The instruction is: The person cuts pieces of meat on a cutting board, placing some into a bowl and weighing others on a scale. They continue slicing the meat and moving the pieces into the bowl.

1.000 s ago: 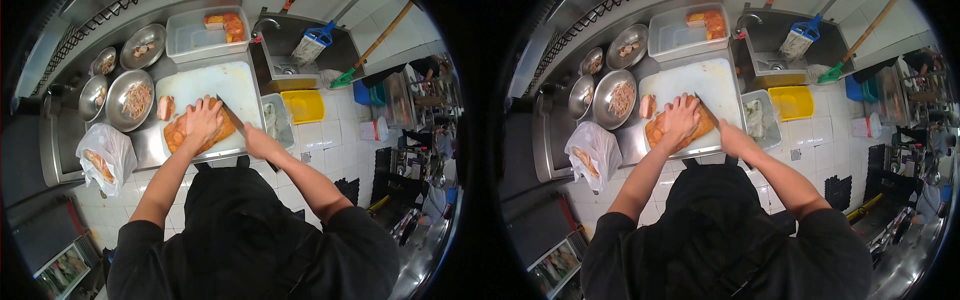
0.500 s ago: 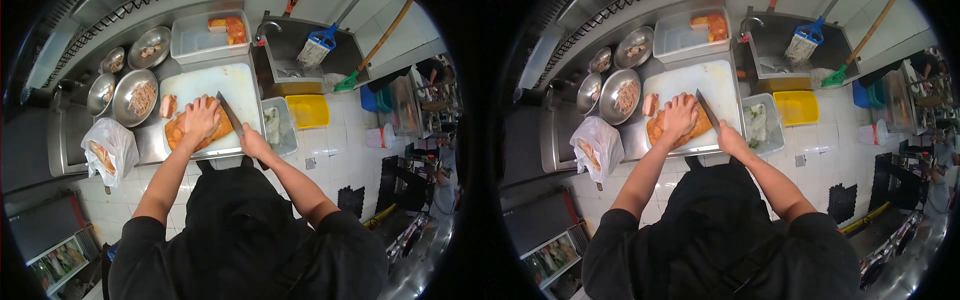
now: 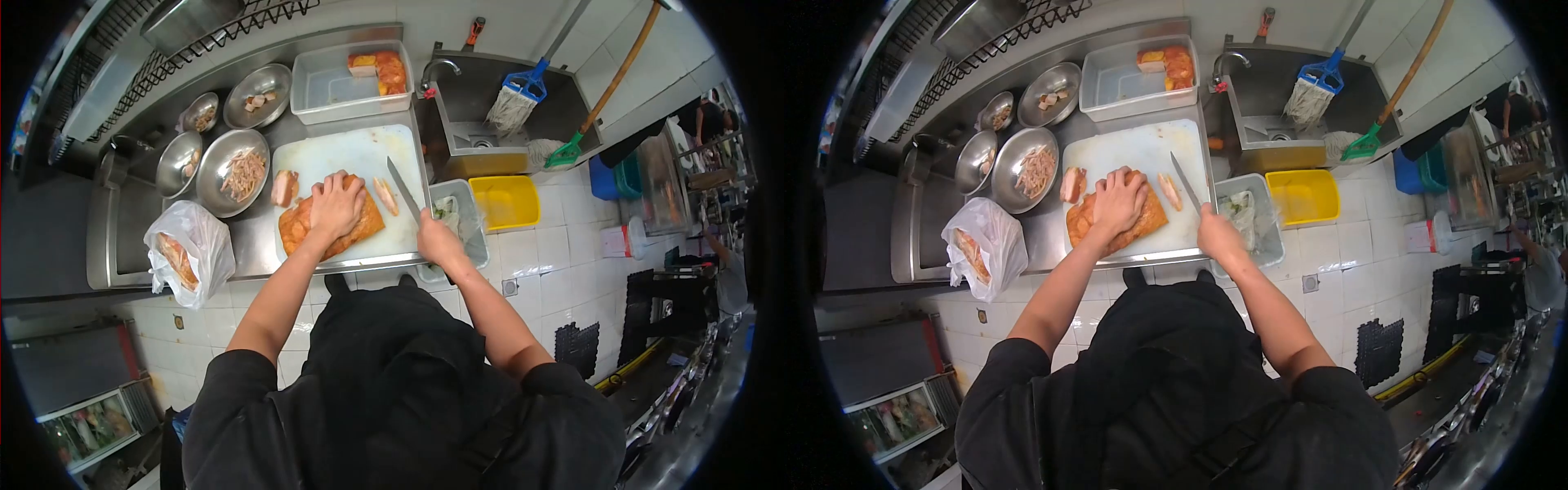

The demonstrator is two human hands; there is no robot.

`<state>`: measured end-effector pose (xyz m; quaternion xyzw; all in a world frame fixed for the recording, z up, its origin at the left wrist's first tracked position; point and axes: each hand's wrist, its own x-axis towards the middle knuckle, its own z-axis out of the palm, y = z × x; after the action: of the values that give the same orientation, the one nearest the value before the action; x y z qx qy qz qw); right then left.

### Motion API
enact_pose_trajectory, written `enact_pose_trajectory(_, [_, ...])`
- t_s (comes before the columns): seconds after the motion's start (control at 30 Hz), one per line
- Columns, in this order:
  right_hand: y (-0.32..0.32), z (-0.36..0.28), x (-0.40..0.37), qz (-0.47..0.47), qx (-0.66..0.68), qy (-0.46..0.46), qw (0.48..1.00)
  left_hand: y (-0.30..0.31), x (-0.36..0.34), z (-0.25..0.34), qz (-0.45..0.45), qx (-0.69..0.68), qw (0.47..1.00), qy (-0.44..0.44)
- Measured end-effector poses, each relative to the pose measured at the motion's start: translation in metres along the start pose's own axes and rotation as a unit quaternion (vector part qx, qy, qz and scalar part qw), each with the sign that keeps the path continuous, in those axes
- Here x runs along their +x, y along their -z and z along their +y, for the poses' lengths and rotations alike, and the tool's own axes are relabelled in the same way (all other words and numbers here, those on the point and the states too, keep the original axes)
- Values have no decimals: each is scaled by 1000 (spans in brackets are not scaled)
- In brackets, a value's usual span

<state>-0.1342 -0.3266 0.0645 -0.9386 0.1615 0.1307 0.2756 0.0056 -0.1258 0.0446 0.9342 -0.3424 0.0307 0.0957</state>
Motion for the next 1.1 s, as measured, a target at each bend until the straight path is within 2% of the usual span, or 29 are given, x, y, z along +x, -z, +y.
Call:
enact_pose_trajectory(0.17, [19,-30,-15,-20,-16,-20,999,1,-1,-1,-3,-11,1000,6])
enact_pose_trajectory(0.27, [17,-37,-13,-56,-72,-4,996,0,-2,0,32,20,999,-5])
enact_pose_trajectory(0.33, [11,-40,-11,-64,-61,-20,996,0,2,0,94,-14,992,-83])
enact_pose_trajectory(0.37, [8,-39,-9,-66,-63,-21,996,-2,6,2,94,-17,992,-81])
enact_pose_trajectory(0.43, [0,-38,-9,-61,-67,-19,996,-14,13,10,46,-42,984,-165])
enact_pose_trajectory(0.53, [1,-38,-9,-55,-55,-15,997,-32,29,22,6,-63,990,-122])
enact_pose_trajectory(0.63, [2,-39,-11,-52,-57,-18,997,-41,35,23,9,-70,991,-113])
enact_pose_trajectory(0.8, [-33,-12,35,22,12,29,999,-46,41,17,-35,-93,988,-120])
enact_pose_trajectory(0.87, [-27,-10,53,45,24,46,998,-45,49,14,-48,-80,988,-124])
enact_pose_trajectory(0.93, [-20,-11,57,24,19,47,998,-41,44,14,-58,-73,986,-141])
enact_pose_trajectory(1.07, [-7,-1,43,45,63,32,996,-36,46,16,-40,-85,986,-141])
enact_pose_trajectory(1.1, [-7,4,40,90,97,58,989,-32,49,22,5,-200,979,-35])
